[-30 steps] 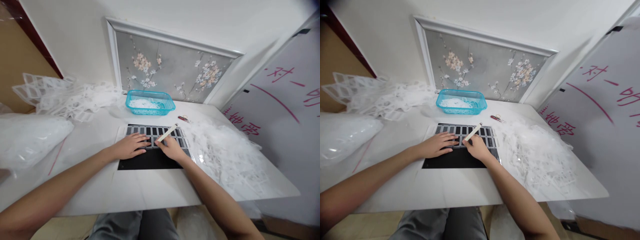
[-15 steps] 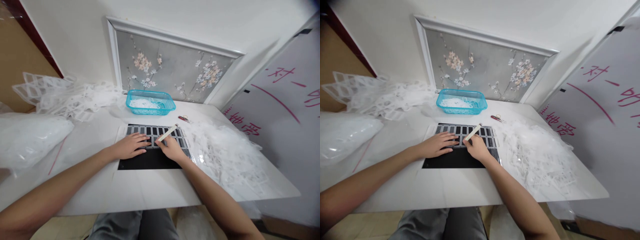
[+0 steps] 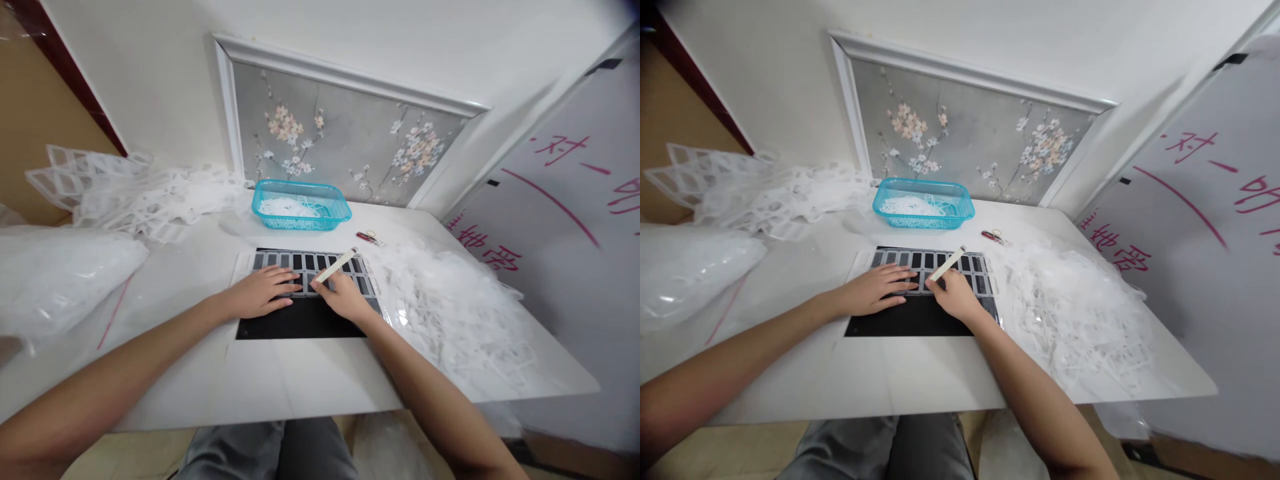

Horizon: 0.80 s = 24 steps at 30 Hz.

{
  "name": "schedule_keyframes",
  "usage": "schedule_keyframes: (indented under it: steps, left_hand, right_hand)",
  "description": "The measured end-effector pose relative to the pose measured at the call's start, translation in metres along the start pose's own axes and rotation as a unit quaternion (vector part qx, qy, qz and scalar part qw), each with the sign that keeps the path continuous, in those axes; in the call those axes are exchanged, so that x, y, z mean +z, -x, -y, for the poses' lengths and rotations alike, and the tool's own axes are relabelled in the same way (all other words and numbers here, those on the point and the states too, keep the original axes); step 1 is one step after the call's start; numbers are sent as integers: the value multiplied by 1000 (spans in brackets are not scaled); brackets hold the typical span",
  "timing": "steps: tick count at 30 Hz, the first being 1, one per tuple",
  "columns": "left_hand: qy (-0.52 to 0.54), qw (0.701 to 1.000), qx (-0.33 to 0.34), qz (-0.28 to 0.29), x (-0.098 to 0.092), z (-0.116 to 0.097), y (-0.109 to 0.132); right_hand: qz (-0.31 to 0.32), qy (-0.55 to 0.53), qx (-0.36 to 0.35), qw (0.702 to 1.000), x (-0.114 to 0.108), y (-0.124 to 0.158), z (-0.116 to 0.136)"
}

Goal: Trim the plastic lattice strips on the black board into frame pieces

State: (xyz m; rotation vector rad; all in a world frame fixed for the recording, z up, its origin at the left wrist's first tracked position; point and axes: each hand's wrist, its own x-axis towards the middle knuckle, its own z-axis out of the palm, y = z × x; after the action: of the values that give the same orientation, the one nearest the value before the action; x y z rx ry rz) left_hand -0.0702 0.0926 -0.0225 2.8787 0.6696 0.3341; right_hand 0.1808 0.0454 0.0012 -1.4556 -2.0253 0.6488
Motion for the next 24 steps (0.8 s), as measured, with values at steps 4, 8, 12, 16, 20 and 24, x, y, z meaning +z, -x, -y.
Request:
schedule_keyframes:
  steps: [4,8,12,16,20,24]
  left_hand:
    - [-7,1000,1,6,-1,0,0]
    - [-5,1000,0,3,-1,-1,0]
    - [3,1000,1,-8,0,-1,0]
    - [0,1000,3,-6,1,0,0]
    - [0,1000,7,-11,2,1,1]
    - [-7,1000,6,-12,2,1,1]
  right_hand:
    - [3,3,-3,1000,-1,0,0]
    - [5,5,-3,1000,-1,0,0]
    - [7,5,-4,1000,-1,-1,0]
    - [1,1,-8,1000,0,0,-1]
    - [-2,4,-8,1000,0,0,-2]
    - [2,5,-9,1000,1,0,-2]
